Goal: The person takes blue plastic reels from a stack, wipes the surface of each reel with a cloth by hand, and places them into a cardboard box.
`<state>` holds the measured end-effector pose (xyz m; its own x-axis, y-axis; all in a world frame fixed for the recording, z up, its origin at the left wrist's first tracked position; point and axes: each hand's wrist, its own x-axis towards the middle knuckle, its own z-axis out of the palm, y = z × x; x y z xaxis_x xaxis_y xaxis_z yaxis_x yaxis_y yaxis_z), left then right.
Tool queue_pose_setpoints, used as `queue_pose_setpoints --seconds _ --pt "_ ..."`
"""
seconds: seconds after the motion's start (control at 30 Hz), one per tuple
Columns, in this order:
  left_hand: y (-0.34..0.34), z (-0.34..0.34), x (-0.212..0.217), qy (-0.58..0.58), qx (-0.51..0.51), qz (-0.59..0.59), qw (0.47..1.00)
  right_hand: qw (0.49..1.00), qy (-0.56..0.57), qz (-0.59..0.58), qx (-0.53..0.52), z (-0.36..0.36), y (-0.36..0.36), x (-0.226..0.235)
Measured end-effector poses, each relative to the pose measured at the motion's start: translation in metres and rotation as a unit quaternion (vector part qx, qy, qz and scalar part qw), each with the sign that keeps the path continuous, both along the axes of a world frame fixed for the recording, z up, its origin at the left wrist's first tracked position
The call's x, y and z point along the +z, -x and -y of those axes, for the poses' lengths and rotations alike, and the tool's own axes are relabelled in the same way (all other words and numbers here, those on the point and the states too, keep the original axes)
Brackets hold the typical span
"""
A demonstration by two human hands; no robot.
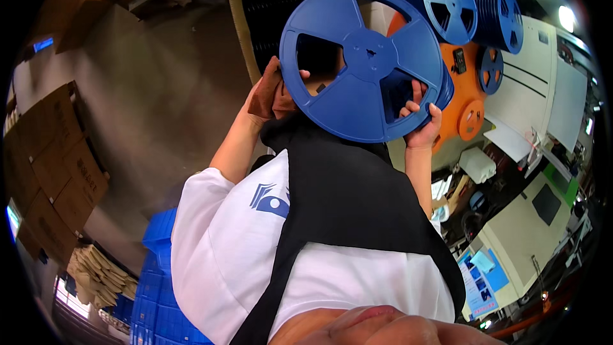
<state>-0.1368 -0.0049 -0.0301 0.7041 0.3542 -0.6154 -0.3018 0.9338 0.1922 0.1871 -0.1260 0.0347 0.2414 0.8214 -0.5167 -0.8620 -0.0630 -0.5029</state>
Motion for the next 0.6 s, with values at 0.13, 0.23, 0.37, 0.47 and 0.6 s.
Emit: queue_pose_setpoints --seconds 0.13,0.23,0.37,0.47,0.6 --pt "-0.004 -0.002 0.026 -0.104 0.019 -0.130 0.986 0.999 -0.010 -0.006 0.035 -0.003 0.001 -0.004" --pt "0.009 -0.003 0.019 -0.086 0.067 -0.128 0.986 0.992 0.091 0.078 -0.031 -0.017 0.021 0.009" --pt "0.046 -0.007 0.028 -0.155 0.119 -0.161 0.967 0.996 0.084 0.028 0.022 0.007 -0.006 -0.022" --pt "0.056 -0.015 0.001 -0.280 0.110 -0.340 0.891 0.998 0.060 0.001 0.007 0.012 -0.011 -0.034" --pt "0.050 -0.024 -0.047 -0.398 -0.040 -0.557 0.727 0.995 0.091 0.001 -0.029 0.018 -0.006 -0.037"
